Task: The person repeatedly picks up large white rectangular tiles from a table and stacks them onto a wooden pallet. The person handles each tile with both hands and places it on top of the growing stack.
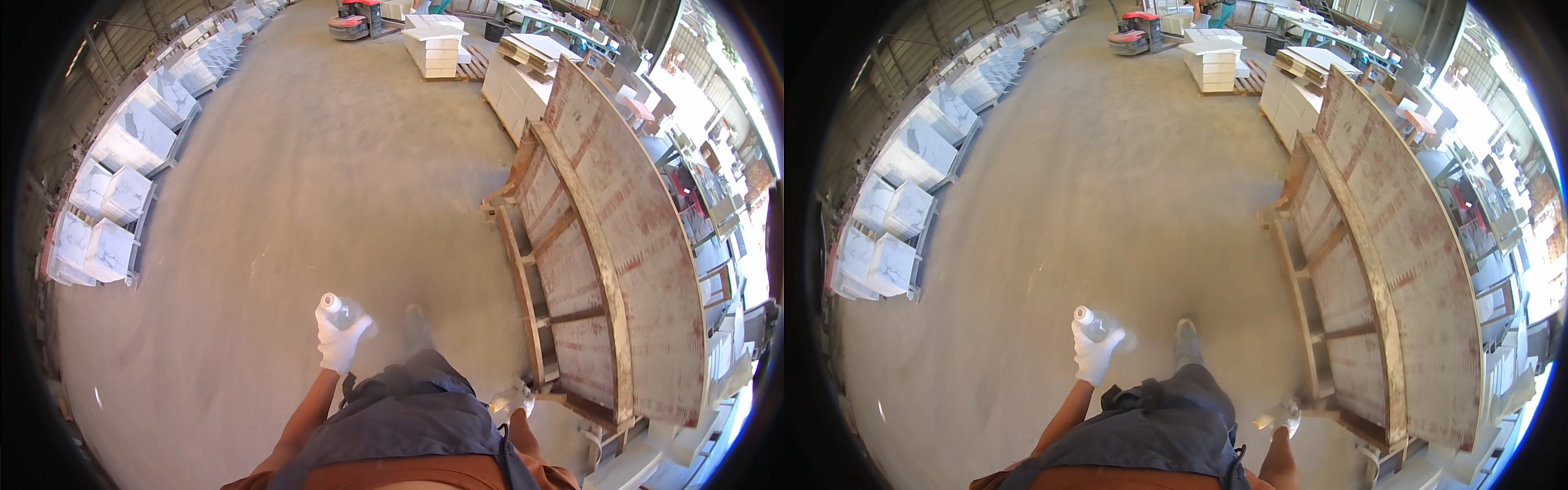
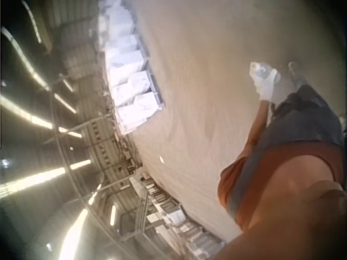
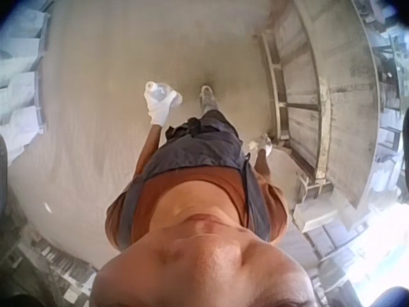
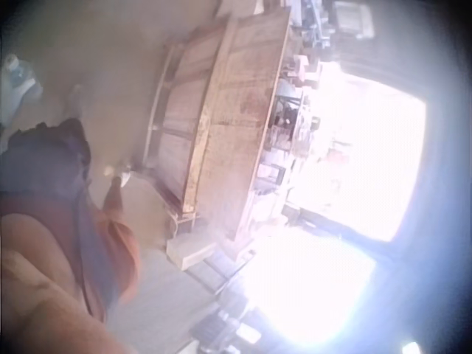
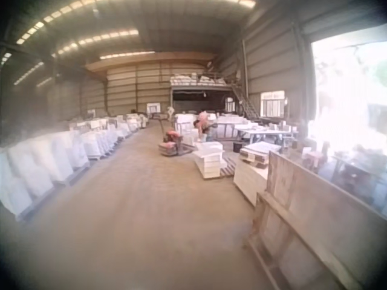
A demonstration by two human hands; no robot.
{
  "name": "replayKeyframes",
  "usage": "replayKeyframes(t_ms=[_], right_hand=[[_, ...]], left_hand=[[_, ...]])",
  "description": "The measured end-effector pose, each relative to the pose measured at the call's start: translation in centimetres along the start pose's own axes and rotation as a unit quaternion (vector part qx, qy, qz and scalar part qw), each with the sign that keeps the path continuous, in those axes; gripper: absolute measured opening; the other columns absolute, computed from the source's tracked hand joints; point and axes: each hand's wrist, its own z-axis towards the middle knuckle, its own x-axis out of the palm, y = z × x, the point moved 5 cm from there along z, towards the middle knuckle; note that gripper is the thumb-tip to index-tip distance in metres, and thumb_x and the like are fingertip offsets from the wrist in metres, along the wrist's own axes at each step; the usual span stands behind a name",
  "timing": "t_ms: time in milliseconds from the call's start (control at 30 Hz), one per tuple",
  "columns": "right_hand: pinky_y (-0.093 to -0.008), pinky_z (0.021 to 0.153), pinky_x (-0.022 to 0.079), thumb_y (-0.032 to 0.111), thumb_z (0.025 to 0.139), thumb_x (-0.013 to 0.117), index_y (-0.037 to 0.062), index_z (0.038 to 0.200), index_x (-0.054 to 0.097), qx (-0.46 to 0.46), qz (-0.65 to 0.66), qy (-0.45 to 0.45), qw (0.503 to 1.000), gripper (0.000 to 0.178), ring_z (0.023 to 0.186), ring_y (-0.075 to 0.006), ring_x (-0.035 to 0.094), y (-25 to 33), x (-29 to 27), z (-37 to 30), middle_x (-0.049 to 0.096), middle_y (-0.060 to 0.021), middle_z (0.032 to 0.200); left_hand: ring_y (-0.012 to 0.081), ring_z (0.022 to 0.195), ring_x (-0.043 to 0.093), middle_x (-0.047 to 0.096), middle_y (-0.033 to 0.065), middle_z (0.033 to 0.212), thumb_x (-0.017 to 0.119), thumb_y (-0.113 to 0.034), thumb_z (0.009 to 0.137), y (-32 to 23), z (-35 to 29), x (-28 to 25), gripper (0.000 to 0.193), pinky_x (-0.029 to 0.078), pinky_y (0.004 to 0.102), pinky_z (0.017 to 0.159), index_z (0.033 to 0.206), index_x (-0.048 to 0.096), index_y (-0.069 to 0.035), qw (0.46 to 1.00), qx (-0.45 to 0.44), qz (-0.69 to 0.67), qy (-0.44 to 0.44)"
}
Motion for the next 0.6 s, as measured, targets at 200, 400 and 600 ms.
replayKeyframes(t_ms=[200,400,600], right_hand=[[-0.0376,0.090,0.054,0.032,0.096,0.068,0.0093,0.141,0.054,-0.178,-0.341,0.113,0.916,0.053,0.110,-0.0216,0.066,7.0,20.7,12.1,0.067,-0.0076,0.126],[-0.0382,0.080,0.059,0.021,0.101,0.063,0.0094,0.153,0.043,-0.434,-0.312,0.184,0.825,0.057,0.105,-0.0209,0.068,34.8,49.5,7.0,0.062,-0.0104,0.137],[-0.0323,0.081,0.058,0.015,0.101,0.062,0.0061,0.153,0.043,-0.284,-0.206,0.250,0.903,0.056,0.108,-0.0175,0.068,47.8,71.8,8.7,0.062,-0.0087,0.136]], left_hand=[[0.0253,0.116,0.062,0.063,0.0100,0.123,0.091,-0.028,0.070,-4.3,14.3,6.2,0.088,0.051,0.0435,0.099,0.142,0.042,-0.009,0.995,-0.051,0.087,-0.008],[0.0251,0.115,0.064,0.066,0.0099,0.120,0.091,-0.026,0.070,-10.5,26.6,8.2,0.090,0.052,0.0424,0.099,0.143,0.042,-0.010,0.988,-0.109,0.073,-0.082],[0.0270,0.119,0.063,0.065,0.0123,0.124,0.091,-0.025,0.070,-14.9,46.3,13.6,0.089,0.051,0.0429,0.102,0.144,0.041,-0.013,0.992,-0.101,0.060,-0.051]])
